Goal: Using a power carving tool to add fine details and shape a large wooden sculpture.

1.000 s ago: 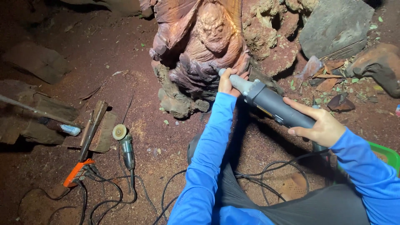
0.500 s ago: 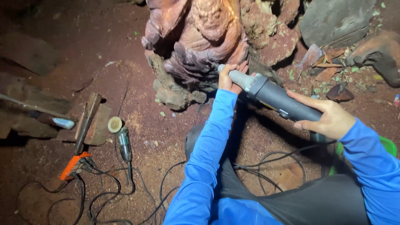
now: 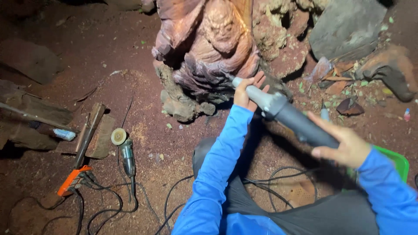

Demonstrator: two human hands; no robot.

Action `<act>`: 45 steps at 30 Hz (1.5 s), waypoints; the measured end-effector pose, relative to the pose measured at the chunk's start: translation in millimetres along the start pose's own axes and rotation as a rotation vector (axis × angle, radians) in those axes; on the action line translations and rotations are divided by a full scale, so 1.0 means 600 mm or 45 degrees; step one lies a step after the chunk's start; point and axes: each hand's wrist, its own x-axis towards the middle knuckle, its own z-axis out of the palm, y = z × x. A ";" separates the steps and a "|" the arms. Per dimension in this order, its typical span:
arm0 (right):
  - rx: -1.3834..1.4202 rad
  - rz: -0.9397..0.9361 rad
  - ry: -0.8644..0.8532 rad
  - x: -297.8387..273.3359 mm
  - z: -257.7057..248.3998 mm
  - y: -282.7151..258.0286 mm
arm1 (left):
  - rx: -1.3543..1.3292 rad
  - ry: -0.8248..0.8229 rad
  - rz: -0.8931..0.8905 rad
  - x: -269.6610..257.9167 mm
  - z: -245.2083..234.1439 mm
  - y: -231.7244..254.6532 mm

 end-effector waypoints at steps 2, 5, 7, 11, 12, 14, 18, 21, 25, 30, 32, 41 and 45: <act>0.270 -0.360 0.065 -0.008 0.057 0.042 | 0.265 0.026 0.117 -0.035 0.057 0.014; 1.086 -0.355 0.109 0.009 0.181 0.031 | 0.843 0.100 0.306 -0.004 0.079 -0.001; 0.838 -0.390 0.295 0.023 0.205 0.005 | 0.992 0.148 0.348 0.037 0.070 0.001; 0.497 -0.352 0.539 0.053 0.211 -0.038 | 1.207 0.277 0.450 0.103 0.046 0.015; 0.492 -0.361 0.540 0.059 0.213 -0.041 | 1.203 0.274 0.459 0.102 0.051 0.028; 0.505 -0.325 0.549 0.071 0.220 -0.045 | 1.038 0.236 0.456 0.100 0.057 0.055; 0.538 -0.373 0.552 0.088 0.220 -0.050 | 0.959 0.217 0.433 0.095 0.062 0.076; 0.561 -0.390 0.545 0.096 0.217 -0.054 | 0.948 0.218 0.428 0.090 0.067 0.085; 0.575 -0.385 0.525 0.097 0.213 -0.061 | 0.911 0.210 0.424 0.063 0.087 0.087; 0.588 -0.371 0.528 0.100 0.222 -0.059 | 0.897 0.186 0.435 0.057 0.093 0.088; 0.609 -0.371 0.535 0.099 0.227 -0.059 | 0.915 0.172 0.453 0.061 0.087 0.088; 0.628 -0.356 0.533 0.101 0.232 -0.063 | 0.941 0.144 0.457 0.040 0.098 0.088; 0.535 -0.283 0.586 0.098 0.237 -0.071 | 0.938 0.069 0.490 0.037 0.100 0.099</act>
